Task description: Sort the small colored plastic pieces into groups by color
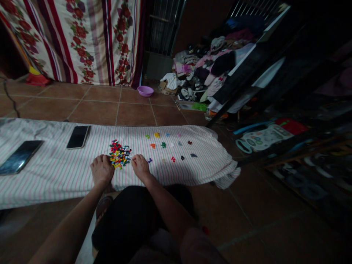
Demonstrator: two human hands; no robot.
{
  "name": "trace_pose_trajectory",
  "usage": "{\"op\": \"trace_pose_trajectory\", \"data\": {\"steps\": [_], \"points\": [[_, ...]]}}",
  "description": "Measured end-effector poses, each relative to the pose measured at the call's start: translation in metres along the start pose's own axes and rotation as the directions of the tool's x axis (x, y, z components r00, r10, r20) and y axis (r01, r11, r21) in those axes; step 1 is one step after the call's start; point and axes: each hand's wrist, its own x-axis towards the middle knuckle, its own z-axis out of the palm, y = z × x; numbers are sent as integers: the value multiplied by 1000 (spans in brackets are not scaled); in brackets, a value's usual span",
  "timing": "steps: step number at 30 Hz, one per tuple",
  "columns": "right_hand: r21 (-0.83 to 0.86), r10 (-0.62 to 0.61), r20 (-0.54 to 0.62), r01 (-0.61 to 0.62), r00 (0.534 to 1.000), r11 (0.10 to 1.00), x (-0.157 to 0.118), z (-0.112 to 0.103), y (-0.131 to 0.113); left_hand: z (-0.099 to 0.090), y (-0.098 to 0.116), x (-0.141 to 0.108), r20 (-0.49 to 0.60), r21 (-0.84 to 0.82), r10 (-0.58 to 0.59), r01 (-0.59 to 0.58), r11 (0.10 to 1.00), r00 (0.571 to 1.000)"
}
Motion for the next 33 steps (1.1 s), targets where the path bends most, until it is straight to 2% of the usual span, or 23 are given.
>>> {"op": "trace_pose_trajectory", "data": {"steps": [10,14,18,21,25,29,33], "points": [[94,-36,-9,37,999,995,-12,-6,4,-1,1,0,10,34,1,-1,999,1000],[114,-51,-5,51,999,992,-21,-19,6,-2,0,0,17,38,2,-3,999,1000],[160,1,-83,12,997,987,-29,-38,16,-1,0,0,17,47,4,-5,999,1000],[171,66,-163,-37,984,985,-35,-56,31,-1,0,0,24,47,3,-4,999,1000],[189,147,-261,-99,954,977,-43,-81,63,0,-1,0,7,44,13,-13,999,1000],[207,230,-371,-161,900,965,-53,-108,101,2,-2,0,9,57,8,-9,998,1000],[148,299,-455,-260,839,954,-64,-133,136,0,0,0,16,61,10,-11,998,1000]]}}
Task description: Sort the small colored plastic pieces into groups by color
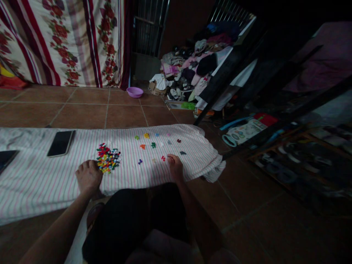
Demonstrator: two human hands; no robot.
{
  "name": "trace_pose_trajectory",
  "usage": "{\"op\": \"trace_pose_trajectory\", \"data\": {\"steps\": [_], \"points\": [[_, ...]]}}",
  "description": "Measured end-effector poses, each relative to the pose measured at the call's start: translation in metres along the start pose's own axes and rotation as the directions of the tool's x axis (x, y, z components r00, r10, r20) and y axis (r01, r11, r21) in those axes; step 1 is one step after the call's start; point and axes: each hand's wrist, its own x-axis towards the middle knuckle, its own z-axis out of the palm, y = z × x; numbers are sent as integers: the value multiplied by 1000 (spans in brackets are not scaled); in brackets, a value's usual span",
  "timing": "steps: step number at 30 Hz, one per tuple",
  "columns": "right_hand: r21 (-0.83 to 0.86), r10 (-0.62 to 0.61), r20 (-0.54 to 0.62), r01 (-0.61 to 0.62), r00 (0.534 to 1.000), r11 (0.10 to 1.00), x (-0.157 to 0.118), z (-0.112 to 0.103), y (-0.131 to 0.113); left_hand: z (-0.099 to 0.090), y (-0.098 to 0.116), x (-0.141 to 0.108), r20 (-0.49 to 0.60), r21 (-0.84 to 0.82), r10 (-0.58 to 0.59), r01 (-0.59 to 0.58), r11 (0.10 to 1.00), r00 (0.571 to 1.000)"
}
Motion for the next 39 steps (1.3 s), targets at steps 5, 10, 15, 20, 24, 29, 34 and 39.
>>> {"op": "trace_pose_trajectory", "data": {"steps": [5,10,15,20,24,29,34,39], "points": [[-91,121,-121,-132,985,987,16,-22,34,-2,1,-1,-5,-19,-3,3,1000,1000],[-146,240,-204,-272,949,951,31,-32,58,3,-1,0,-21,-23,2,-2,1000,1000],[-240,187,-180,-228,966,944,40,-35,71,7,-3,1,-36,-17,13,-13,1000,999],[-312,163,-171,-210,972,927,45,-32,80,7,-4,1,-36,-9,11,-11,1000,999],[-345,156,-167,-206,974,916,46,-30,83,8,-4,1,-37,2,17,-16,1000,999],[-326,138,-169,-188,976,927,48,-29,87,9,-4,1,-48,16,17,-17,1000,999],[-313,36,-189,-95,981,945,42,-29,94,10,-4,2,-38,26,19,-18,1000,999],[-289,-18,-88,-8,996,957,36,-27,100,11,-5,2,-44,20,14,-13,1000,999]]}}
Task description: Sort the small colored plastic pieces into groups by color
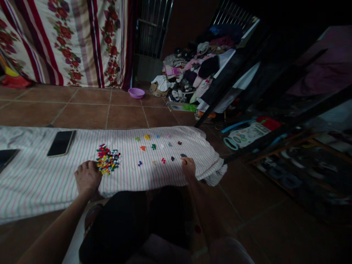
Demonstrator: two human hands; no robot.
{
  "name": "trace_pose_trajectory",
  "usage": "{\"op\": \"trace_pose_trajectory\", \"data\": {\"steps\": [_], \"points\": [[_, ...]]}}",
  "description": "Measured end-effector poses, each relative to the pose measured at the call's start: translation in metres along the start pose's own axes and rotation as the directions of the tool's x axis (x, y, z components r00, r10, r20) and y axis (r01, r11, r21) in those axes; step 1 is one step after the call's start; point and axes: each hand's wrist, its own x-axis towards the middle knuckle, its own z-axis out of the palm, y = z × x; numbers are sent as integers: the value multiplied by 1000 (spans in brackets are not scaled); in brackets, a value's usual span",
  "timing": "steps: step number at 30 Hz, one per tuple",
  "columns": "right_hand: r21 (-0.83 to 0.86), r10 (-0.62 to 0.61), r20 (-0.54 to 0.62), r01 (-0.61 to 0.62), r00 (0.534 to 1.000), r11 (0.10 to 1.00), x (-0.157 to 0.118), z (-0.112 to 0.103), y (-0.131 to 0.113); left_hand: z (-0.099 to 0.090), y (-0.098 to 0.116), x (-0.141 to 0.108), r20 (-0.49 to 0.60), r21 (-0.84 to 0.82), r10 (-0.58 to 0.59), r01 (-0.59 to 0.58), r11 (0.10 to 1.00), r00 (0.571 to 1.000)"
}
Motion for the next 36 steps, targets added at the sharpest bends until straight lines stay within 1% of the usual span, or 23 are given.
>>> {"op": "trace_pose_trajectory", "data": {"steps": [4,9,11,13,15,17,20,22,24,25,28,30,32,36], "points": [[-25,0,31,0,1000,1000,1,4,2,3,0,0,-21,2,7,-7,1000,1000],[-22,-7,8,7,1000,1000,1,4,2,5,-1,1,-20,0,8,-8,1000,1000],[7,-9,-15,10,1000,1000,0,2,-3,4,-2,0,-18,-4,3,-3,1000,1000],[40,-3,-51,5,999,999,0,0,-13,1,-1,0,-9,-10,-3,3,1000,1000],[82,-12,-78,19,997,996,-1,0,-29,-1,0,0,5,-19,-3,3,1000,1000],[144,-54,-74,64,996,987,-5,1,-52,-3,1,0,13,-24,-8,9,1000,1000],[259,-160,-21,160,987,952,-18,8,-94,-5,3,0,7,-33,-14,14,999,1000],[321,-241,49,213,969,923,-33,14,-124,-5,4,0,3,-41,-12,12,999,1000],[388,-316,134,244,939,889,-50,22,-154,-5,4,0,5,-45,-12,12,999,1000],[412,-362,181,264,914,872,-59,25,-167,-5,4,1,8,-45,-12,12,999,1000],[449,-437,293,281,850,848,-81,38,-202,-5,3,0,8,-44,-6,7,999,1000],[465,-475,351,290,807,837,-92,48,-219,-5,2,0,-5,-43,-2,2,999,1000],[462,-510,385,318,769,828,-97,58,-232,-5,2,0,-13,-47,0,0,999,1000],[380,-506,472,350,722,856,-98,73,-255,-4,2,-1,-8,-65,-5,4,998,1000]]}}
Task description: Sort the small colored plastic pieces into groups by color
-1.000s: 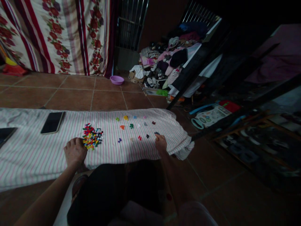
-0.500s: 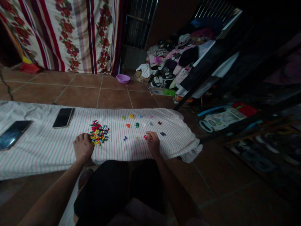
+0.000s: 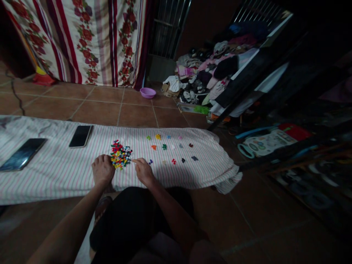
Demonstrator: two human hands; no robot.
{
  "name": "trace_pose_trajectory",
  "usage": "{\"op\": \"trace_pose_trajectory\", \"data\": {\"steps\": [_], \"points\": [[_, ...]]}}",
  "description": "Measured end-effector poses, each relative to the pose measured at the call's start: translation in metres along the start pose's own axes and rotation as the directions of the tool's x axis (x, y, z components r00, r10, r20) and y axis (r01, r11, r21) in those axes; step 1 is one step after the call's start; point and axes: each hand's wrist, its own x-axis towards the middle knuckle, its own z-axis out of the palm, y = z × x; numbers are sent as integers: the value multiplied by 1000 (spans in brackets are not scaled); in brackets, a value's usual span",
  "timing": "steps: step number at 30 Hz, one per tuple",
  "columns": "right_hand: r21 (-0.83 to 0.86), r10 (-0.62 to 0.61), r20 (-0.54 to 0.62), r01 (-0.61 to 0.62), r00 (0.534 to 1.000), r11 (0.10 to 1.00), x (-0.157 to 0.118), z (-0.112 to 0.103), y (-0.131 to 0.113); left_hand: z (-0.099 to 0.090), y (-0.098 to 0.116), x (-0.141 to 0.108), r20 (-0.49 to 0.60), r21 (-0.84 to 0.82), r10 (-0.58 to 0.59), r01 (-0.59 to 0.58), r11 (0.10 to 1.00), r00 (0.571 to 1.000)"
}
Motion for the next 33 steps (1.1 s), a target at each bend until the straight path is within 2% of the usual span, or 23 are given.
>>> {"op": "trace_pose_trajectory", "data": {"steps": [5,17,26,33], "points": [[-76,41,65,-36,997,996,17,5,-12,0,0,0,4,-16,-2,2,1000,1000],[-133,126,44,-119,991,984,21,8,-17,-1,1,1,19,-2,-9,9,1000,1000],[-182,135,41,-125,990,975,13,9,-17,1,0,0,8,0,-5,5,1000,1000],[-159,135,68,-123,989,980,3,3,-15,-7,3,0,19,-14,-6,6,1000,1000]]}}
